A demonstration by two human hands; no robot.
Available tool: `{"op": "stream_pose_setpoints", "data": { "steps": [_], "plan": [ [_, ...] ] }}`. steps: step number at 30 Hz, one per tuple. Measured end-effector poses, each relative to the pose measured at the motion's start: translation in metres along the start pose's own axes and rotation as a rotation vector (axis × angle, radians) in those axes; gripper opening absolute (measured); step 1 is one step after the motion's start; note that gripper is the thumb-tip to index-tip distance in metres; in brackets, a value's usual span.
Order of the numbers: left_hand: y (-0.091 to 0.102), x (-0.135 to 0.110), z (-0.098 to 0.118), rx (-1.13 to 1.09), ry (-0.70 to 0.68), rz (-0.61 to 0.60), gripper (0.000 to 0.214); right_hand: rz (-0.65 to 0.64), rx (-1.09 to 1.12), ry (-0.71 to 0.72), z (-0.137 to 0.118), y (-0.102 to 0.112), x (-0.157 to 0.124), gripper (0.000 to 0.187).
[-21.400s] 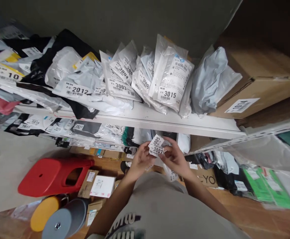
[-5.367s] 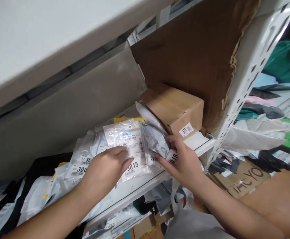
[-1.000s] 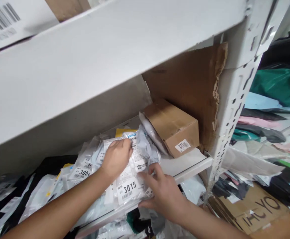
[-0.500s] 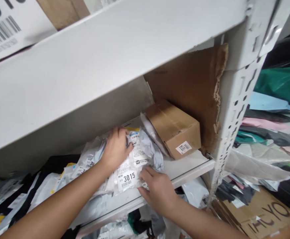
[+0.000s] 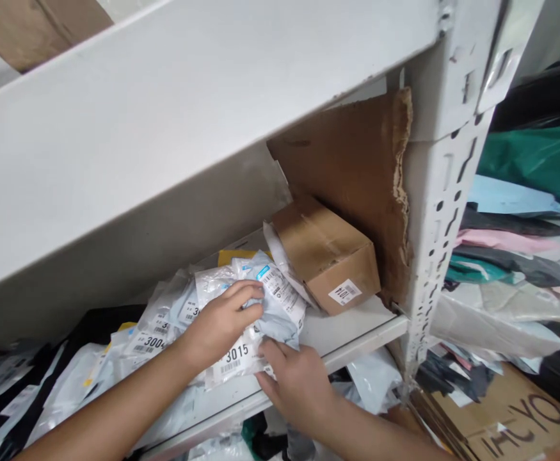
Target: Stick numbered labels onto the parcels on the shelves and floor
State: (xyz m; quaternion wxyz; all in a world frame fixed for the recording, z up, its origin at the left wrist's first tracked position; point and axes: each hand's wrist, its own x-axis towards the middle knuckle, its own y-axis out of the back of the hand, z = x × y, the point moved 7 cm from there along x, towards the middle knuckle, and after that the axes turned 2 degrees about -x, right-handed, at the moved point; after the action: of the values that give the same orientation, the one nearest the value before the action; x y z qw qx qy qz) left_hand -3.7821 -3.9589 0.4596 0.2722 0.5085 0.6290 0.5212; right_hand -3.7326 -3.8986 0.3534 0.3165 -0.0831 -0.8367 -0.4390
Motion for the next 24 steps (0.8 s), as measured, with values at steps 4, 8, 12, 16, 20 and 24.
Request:
{"op": "stream_pose_setpoints", "data": {
  "steps": [4, 8, 12, 16, 20, 24],
  "plan": [
    [-0.001, -0.005, -0.001, -0.053, -0.024, 0.082, 0.026, 0.049, -0.024, 0.034, 0.000, 0.000, -0.003, 0.022],
    [0.000, -0.004, -0.001, -0.076, -0.013, 0.110, 0.027, 0.069, -0.030, 0.038, -0.001, 0.003, -0.002, 0.023],
    [-0.001, -0.005, -0.004, -0.104, -0.004, 0.109, 0.028, 0.056, -0.015, 0.034, -0.001, 0.001, -0.001, 0.022],
    [-0.001, -0.005, -0.004, -0.122, -0.007, 0.096, 0.027, 0.078, 0.289, 0.067, 0.003, 0.010, -0.003, 0.021],
    [0.001, 0.004, -0.001, -0.054, 0.006, 0.039, 0.025, 0.019, 0.849, -0.048, 0.021, 0.033, -0.007, 0.018],
    [0.002, 0.013, -0.001, 0.023, 0.085, 0.047, 0.023, -0.190, 1.077, -0.319, 0.033, 0.038, -0.012, 0.022]
  ]
}}
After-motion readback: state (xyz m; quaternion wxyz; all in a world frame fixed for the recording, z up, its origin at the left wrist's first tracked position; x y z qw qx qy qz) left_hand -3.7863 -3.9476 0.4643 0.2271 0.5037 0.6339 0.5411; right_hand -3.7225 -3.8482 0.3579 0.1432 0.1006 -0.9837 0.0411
